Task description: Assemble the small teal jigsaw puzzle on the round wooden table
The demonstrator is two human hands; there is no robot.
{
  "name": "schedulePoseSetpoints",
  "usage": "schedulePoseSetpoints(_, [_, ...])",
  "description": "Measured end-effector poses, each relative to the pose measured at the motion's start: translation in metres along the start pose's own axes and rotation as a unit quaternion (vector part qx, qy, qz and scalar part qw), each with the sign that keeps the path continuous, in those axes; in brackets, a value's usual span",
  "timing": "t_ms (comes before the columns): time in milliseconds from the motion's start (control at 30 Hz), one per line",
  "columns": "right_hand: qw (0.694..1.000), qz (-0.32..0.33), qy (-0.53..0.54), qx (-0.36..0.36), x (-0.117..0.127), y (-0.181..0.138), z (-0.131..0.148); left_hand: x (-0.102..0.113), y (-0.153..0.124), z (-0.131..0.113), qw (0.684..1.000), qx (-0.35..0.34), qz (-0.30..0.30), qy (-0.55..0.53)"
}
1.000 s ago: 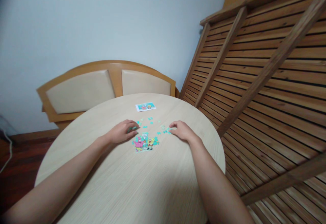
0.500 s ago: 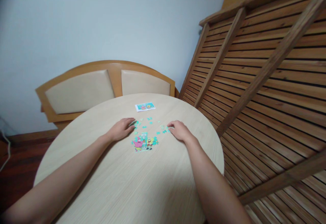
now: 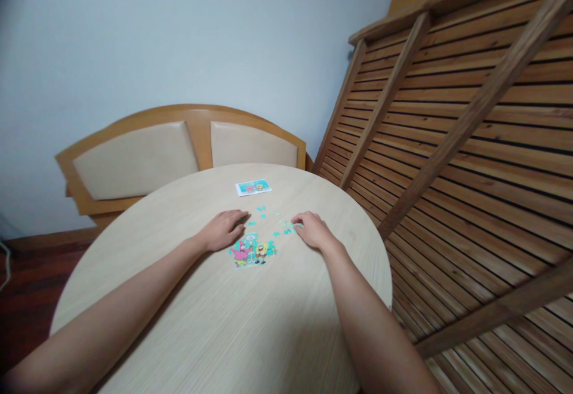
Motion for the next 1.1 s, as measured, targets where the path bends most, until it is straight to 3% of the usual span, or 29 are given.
schedulePoseSetpoints(133, [0.999,-0.02,-0.027,0.008,0.002,-0.004,0.018,0.009,-0.008,-0.009,0.999,-0.033,-0.013,-0.006])
schedulePoseSetpoints(200, [0.998,-0.026,-0.013,0.049,0.001,-0.007,0.04,0.012,-0.011,-0.014,0.999,-0.048,-0.012,-0.004])
schedulePoseSetpoints(367, [0.974,0.065,0.042,0.213,-0.023,-0.024,0.114,0.02,-0.015,-0.02,0.997,-0.068,-0.02,0.006])
schedulePoseSetpoints(467, [0.963,0.129,0.04,0.234,-0.036,-0.033,0.135,0.022,-0.016,-0.019,0.997,-0.073,-0.021,0.012])
schedulePoseSetpoints(700, [0.97,0.181,0.008,0.165,-0.035,-0.03,0.113,0.022,-0.016,-0.017,0.997,-0.07,-0.019,0.007])
schedulePoseSetpoints(1100, [0.984,0.147,0.002,0.105,-0.018,-0.019,0.066,0.023,-0.016,-0.013,0.999,-0.032,-0.003,-0.003])
Point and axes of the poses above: each hand's wrist, its own y-axis towards the middle knuckle, its own x-axis out of the back of the hand, z = x × y, the point moved 7 cm from there along y, towards the middle knuckle, and after that the axes turned 2 degrees about y, right-handed, at the moved point
